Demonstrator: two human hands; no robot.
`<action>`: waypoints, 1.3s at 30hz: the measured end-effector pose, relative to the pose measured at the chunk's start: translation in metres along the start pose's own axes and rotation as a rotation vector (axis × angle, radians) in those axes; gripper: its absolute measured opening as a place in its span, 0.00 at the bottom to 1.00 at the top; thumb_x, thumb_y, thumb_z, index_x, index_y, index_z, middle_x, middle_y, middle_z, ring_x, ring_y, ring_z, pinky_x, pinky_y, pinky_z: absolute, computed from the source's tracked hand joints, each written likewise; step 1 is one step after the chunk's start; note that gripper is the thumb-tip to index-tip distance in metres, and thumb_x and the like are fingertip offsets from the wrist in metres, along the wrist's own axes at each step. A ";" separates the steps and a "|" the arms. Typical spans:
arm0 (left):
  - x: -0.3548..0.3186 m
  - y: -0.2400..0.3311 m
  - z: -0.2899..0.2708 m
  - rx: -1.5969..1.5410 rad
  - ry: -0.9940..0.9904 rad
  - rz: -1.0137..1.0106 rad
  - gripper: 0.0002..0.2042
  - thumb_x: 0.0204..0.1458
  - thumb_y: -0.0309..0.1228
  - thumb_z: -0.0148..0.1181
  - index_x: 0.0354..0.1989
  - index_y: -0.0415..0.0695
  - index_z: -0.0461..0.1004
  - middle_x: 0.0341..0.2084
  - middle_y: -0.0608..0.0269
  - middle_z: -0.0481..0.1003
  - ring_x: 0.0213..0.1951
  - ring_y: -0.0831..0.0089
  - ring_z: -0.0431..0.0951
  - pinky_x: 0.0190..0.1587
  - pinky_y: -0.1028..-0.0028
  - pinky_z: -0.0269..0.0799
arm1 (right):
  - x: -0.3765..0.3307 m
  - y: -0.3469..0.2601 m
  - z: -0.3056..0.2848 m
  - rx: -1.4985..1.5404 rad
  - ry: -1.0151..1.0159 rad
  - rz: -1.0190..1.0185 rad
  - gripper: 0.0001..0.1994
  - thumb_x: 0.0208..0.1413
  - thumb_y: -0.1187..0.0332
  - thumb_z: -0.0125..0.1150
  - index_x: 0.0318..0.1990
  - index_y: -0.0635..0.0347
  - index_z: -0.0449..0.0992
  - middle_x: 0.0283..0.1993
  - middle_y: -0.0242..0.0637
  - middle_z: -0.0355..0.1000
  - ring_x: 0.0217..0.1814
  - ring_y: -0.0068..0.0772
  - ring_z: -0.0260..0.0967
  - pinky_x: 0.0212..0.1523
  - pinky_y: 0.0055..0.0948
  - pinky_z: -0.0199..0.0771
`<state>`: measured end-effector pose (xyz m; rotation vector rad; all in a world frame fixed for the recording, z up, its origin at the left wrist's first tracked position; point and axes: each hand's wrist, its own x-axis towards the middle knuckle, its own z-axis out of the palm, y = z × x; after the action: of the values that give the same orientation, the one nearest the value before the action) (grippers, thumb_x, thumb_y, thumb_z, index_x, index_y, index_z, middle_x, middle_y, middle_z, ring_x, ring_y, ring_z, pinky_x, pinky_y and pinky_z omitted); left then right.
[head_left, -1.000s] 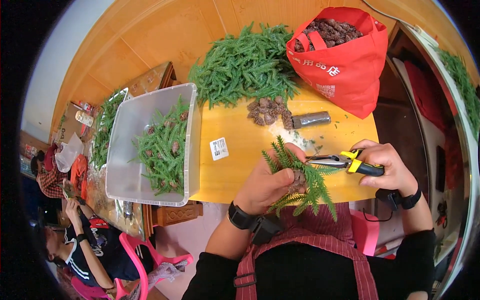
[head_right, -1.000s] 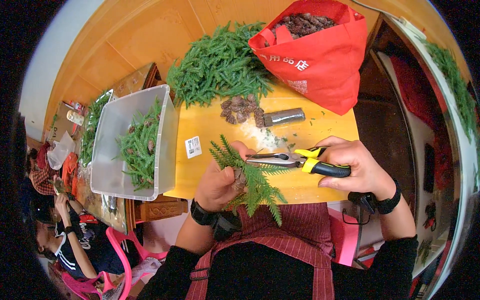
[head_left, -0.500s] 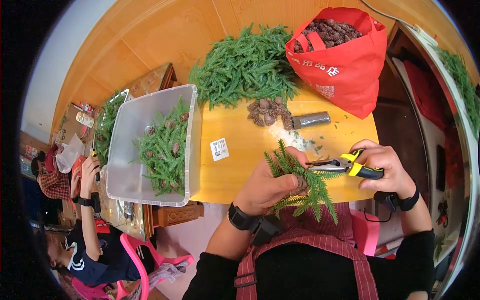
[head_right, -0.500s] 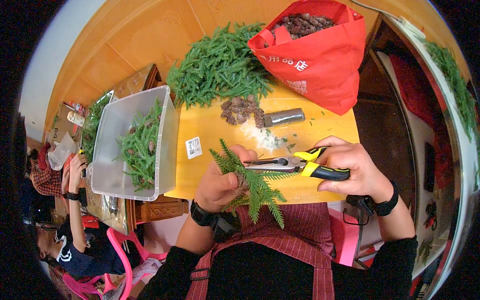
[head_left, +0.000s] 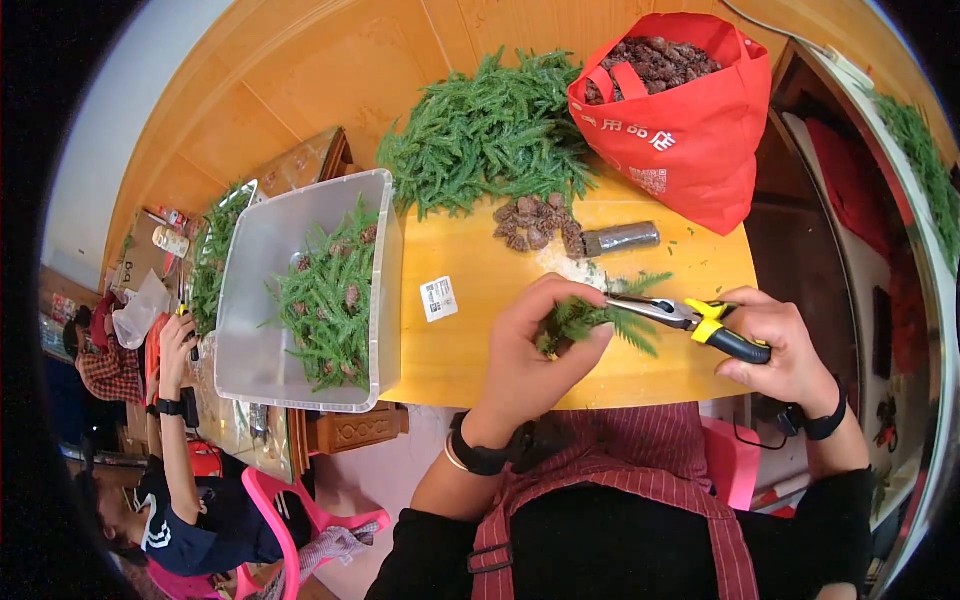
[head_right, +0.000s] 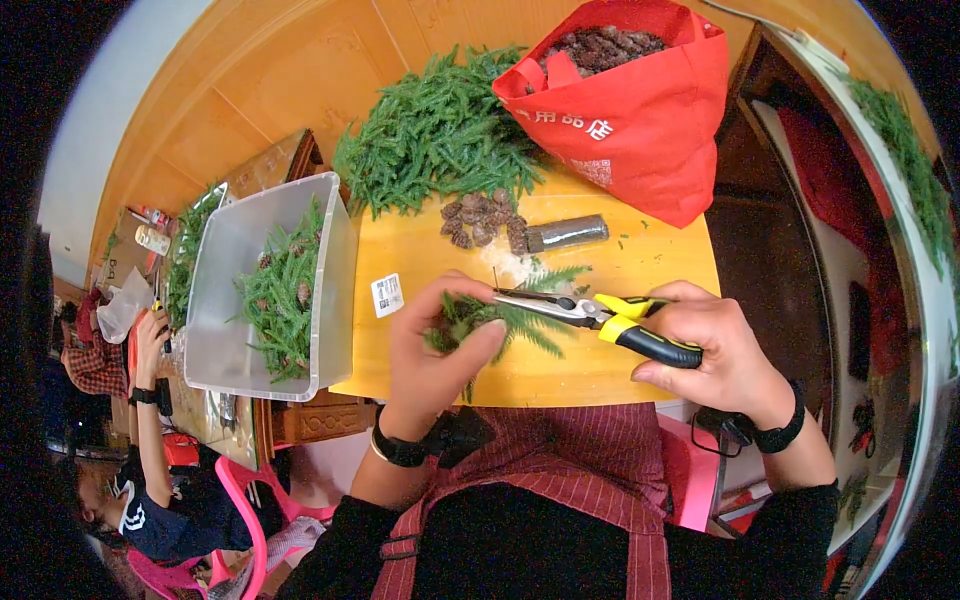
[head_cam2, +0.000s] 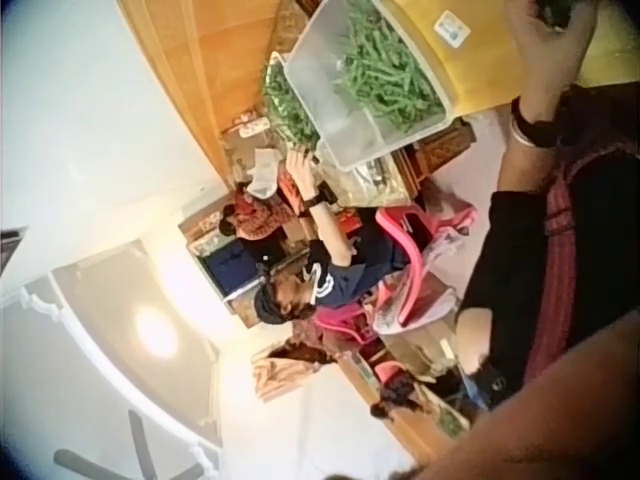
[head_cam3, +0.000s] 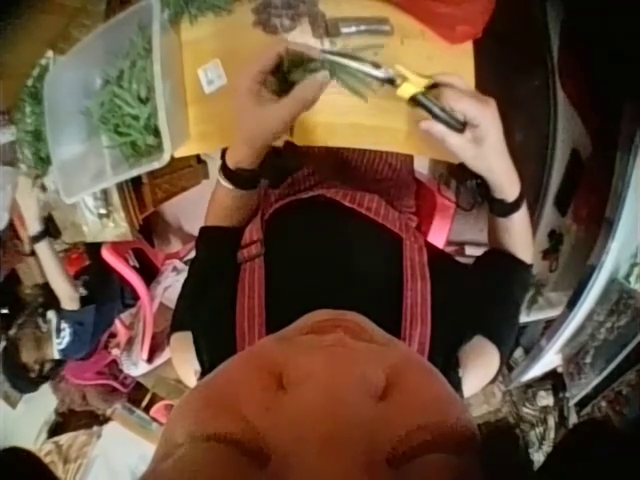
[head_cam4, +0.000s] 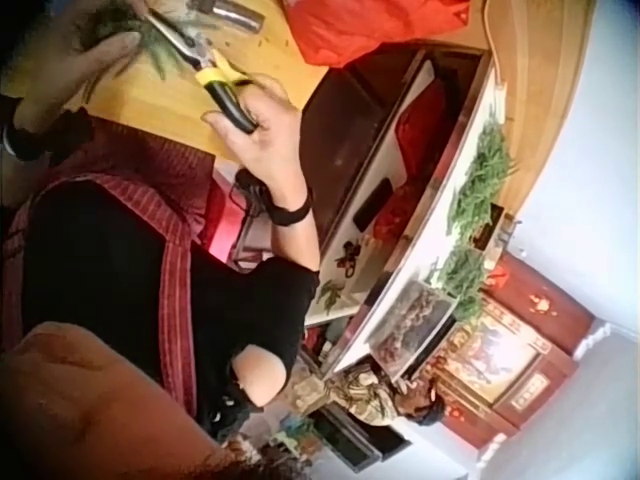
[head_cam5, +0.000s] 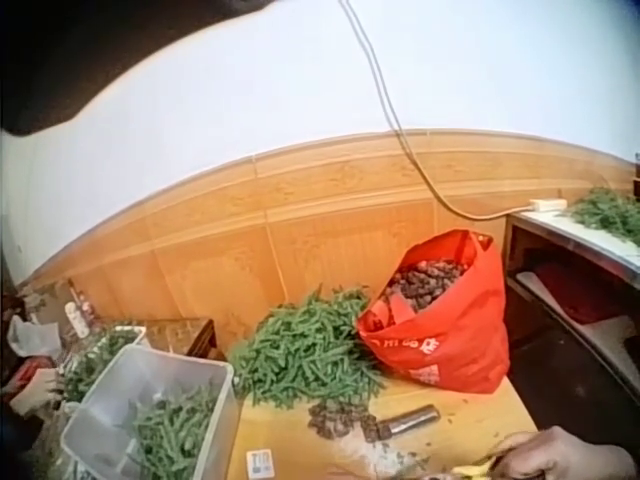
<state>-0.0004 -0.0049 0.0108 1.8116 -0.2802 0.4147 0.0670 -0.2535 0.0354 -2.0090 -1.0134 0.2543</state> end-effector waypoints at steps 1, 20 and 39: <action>-0.002 0.003 0.001 -0.261 0.017 -0.203 0.13 0.39 0.18 0.56 0.35 0.40 0.67 0.28 0.65 0.67 0.30 0.77 0.68 0.33 0.81 0.63 | 0.001 0.003 0.001 -0.015 0.002 -0.057 0.14 0.36 0.62 0.66 0.19 0.63 0.68 0.23 0.39 0.69 0.34 0.43 0.67 0.41 0.35 0.65; -0.007 -0.011 0.006 -1.222 -0.184 -0.663 0.12 0.42 0.29 0.57 0.32 0.42 0.62 0.28 0.67 0.63 0.32 0.78 0.64 0.35 0.80 0.60 | 0.004 0.030 0.007 0.118 -0.031 -0.212 0.18 0.37 0.59 0.66 0.17 0.62 0.64 0.31 0.42 0.71 0.47 0.51 0.62 0.44 0.40 0.62; -0.002 -0.010 0.012 0.073 0.124 0.187 0.05 0.42 0.19 0.54 0.28 0.38 0.66 0.25 0.65 0.64 0.26 0.78 0.64 0.29 0.81 0.59 | -0.005 0.013 0.011 0.040 0.031 -0.029 0.16 0.38 0.59 0.65 0.18 0.61 0.67 0.21 0.36 0.69 0.30 0.43 0.68 0.42 0.35 0.66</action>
<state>0.0027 -0.0135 -0.0014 1.8289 -0.3529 0.6744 0.0654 -0.2541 0.0180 -1.9546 -1.0095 0.2250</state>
